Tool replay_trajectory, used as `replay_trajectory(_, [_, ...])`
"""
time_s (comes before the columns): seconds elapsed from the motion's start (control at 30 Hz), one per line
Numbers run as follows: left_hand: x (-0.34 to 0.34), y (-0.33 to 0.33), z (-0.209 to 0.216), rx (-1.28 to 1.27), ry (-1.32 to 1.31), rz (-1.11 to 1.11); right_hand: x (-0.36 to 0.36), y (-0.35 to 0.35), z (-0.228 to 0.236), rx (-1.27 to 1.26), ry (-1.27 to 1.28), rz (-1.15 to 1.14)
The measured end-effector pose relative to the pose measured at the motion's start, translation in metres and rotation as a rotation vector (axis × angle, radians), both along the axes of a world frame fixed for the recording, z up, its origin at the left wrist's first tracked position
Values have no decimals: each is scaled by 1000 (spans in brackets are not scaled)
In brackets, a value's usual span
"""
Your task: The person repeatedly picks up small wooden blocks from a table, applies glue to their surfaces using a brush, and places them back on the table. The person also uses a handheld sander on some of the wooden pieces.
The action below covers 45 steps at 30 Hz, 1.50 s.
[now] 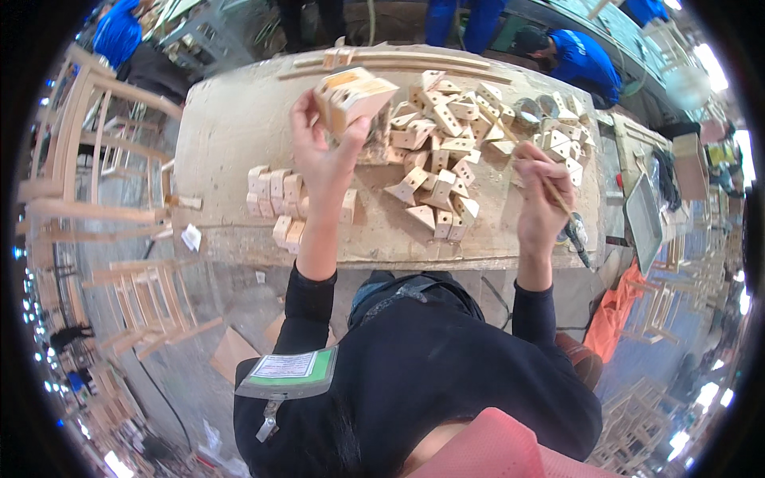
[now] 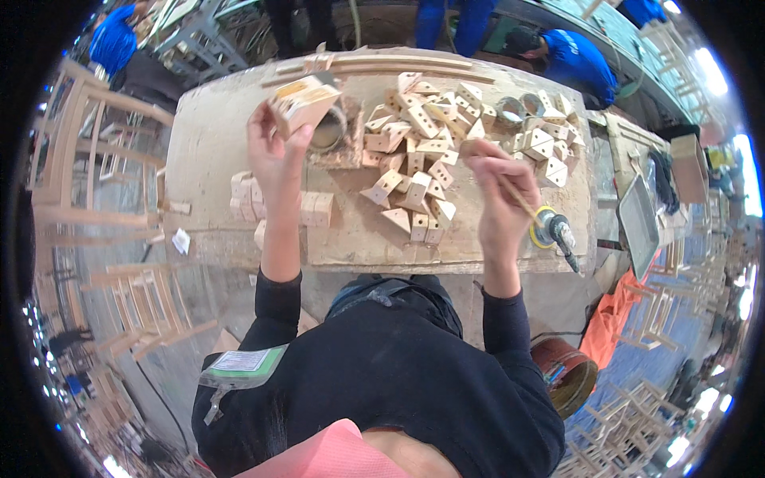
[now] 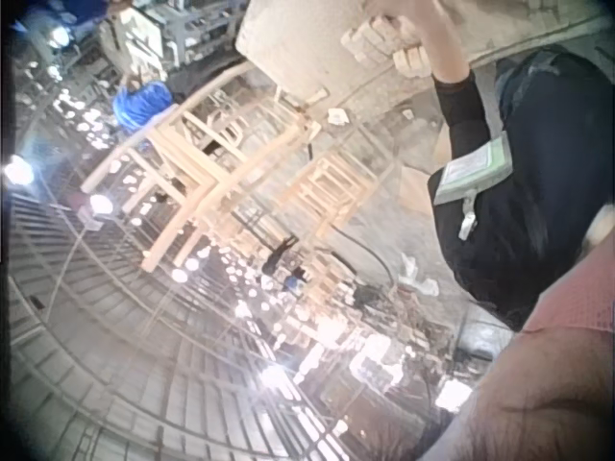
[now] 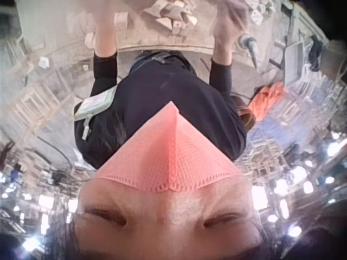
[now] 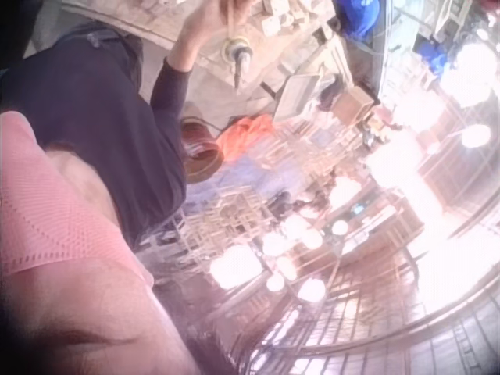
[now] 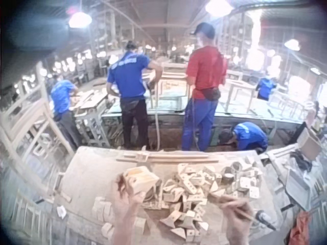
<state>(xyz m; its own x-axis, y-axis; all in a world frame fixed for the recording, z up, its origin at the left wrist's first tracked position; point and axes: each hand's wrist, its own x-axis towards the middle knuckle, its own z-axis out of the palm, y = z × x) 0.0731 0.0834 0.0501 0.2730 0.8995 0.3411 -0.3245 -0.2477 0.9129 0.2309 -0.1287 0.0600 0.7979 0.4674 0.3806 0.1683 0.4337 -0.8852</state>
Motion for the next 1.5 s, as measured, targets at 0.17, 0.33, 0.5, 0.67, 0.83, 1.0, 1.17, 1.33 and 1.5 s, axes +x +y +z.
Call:
replay_trajectory(0.17, [144, -7, 11, -179, 210, -323, 68, -81, -9, -32, 189, -514])
replay_trajectory(0.33, [300, 29, -73, -49, 703, 102, 114, -179, -33, -78, 211, -732])
replay_trajectory(0.5, [374, 56, -140, 147, 1041, 307, 138, -252, -44, -201, 237, -858])
replay_trajectory(0.67, [393, 58, -194, 242, 1317, 416, 163, -275, -57, -438, 158, -938])
replay_trajectory(0.83, [387, 61, -198, 281, 1424, 369, 196, -256, -66, -431, 86, -731])
replay_trajectory(1.0, [381, -10, -145, 673, 857, -56, 214, -227, -73, -436, 67, -519])
replay_trajectory(1.17, [345, -185, -88, 940, 759, -687, 219, -217, -87, -482, 88, -452])
replay_trajectory(1.33, [334, -251, -77, 1015, 1080, -613, 232, -214, -98, -480, 67, -411])
replay_trajectory(1.5, [316, -256, -63, 1001, 999, -503, 289, -203, -145, -815, -260, -466])
